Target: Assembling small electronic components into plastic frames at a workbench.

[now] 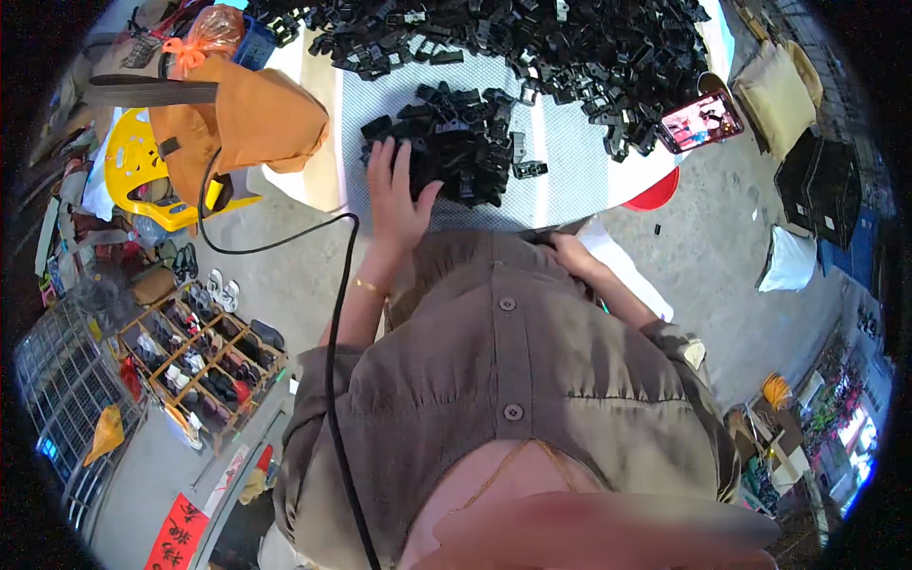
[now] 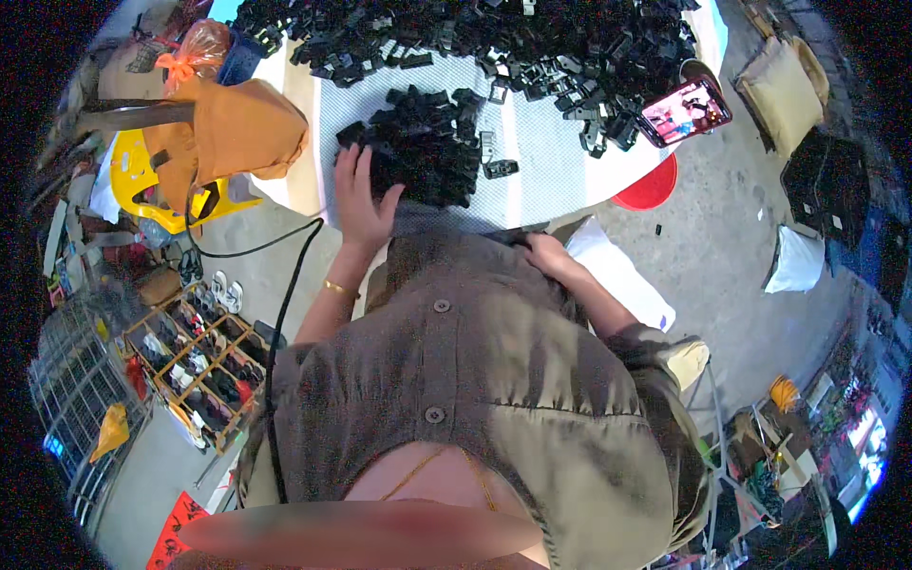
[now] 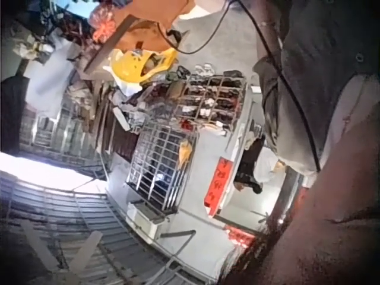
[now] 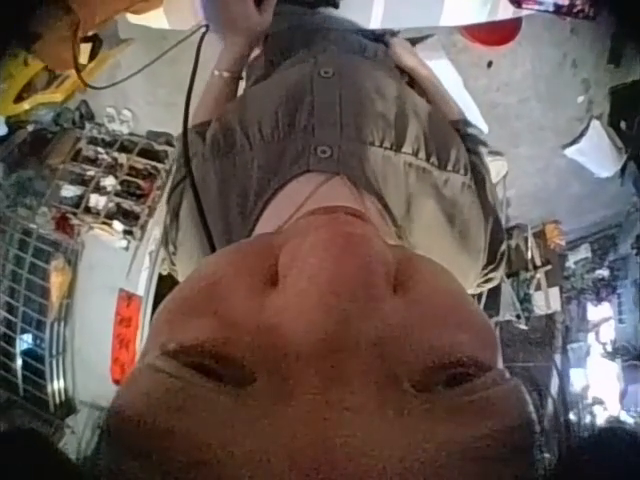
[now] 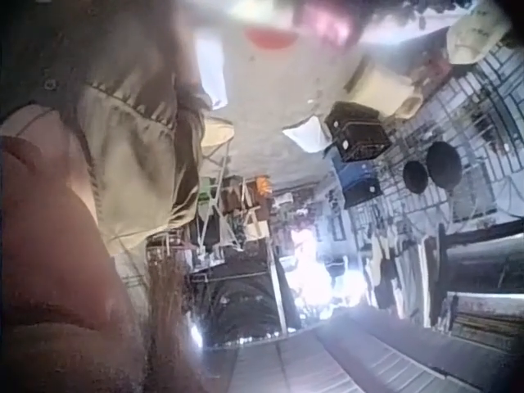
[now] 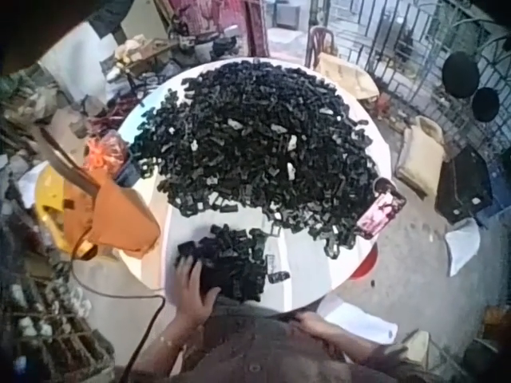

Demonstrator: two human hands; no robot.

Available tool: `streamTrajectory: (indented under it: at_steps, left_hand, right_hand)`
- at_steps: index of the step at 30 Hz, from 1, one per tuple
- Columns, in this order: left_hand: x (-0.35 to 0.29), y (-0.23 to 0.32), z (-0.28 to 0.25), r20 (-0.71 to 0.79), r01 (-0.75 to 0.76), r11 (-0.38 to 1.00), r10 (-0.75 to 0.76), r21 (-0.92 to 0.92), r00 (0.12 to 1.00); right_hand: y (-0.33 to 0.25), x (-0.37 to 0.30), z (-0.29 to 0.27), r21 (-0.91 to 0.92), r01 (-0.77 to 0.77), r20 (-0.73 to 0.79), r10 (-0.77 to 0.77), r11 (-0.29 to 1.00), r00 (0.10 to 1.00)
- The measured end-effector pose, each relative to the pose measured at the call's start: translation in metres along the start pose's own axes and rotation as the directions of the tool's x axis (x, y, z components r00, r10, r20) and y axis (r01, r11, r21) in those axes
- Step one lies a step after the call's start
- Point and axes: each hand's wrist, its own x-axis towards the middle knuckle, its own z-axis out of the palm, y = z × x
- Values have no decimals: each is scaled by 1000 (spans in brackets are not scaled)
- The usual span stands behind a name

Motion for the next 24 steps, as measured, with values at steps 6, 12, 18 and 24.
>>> streamTrajectory:
  at_steps: [6,12,18,24]
  left_hand:
    - [-116,19,34,378,71,872,135,-484,916]
    - [-173,-43,157,832,123,990,-12,-67,555]
    - [-146,-67,197,329,-162,987,155,-6,932]
    - [-239,-107,196,902,-102,995,53,-11,428]
  right_hand:
    - [47,36,53,-362,-53,34,70,931,997]
    - [72,79,101,-788,40,-156,-263,614,952]
    - [135,100,150,-510,8,-336,-209,860,918]
    - [167,79,190,-800,-18,-51,-39,600,998]
